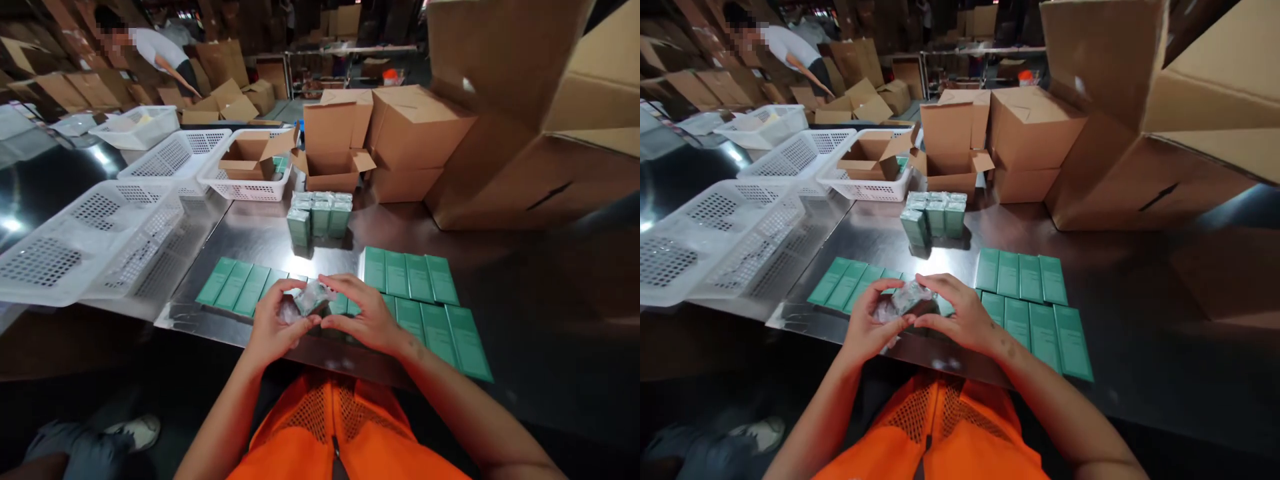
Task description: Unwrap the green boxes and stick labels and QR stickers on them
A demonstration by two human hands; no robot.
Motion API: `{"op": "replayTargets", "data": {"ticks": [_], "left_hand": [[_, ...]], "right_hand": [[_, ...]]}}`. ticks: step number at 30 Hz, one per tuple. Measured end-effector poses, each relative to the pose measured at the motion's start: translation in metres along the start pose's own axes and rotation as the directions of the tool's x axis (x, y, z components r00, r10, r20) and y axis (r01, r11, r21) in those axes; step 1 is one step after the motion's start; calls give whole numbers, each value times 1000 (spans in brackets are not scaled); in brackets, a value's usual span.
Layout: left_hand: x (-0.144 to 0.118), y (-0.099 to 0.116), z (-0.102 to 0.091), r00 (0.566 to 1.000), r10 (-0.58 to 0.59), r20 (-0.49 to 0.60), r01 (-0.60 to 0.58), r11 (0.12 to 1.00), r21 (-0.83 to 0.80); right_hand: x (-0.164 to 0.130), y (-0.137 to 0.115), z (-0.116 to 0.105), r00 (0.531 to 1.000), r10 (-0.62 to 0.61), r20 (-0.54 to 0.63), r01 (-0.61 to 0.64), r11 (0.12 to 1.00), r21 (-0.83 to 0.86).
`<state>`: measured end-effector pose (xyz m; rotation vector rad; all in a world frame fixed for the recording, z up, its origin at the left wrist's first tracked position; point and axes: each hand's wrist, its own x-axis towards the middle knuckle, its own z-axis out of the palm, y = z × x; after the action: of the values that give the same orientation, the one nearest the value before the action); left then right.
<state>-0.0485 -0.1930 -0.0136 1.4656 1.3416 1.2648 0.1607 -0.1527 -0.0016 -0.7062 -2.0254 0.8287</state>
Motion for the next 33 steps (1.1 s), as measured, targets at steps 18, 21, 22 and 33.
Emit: {"op": "replayTargets", "data": {"ticks": [18, 21, 22, 33], "left_hand": [[8, -8, -11, 969, 140, 202, -179, 965, 190], [3, 1, -17, 938, 337, 81, -346, 913, 216], [2, 4, -17, 925, 374, 64, -378, 895, 237], [9, -4, 4, 953, 296, -61, -259, 904, 339]], "right_hand": [[-9, 21, 8, 980, 194, 35, -189, 975, -114], [-8, 2, -4, 994, 0, -109, -10, 996, -93], [-6, -3, -8, 989, -74, -129, 63, 994, -90], [15, 2, -5, 996, 59, -70, -60, 998, -9]]}}
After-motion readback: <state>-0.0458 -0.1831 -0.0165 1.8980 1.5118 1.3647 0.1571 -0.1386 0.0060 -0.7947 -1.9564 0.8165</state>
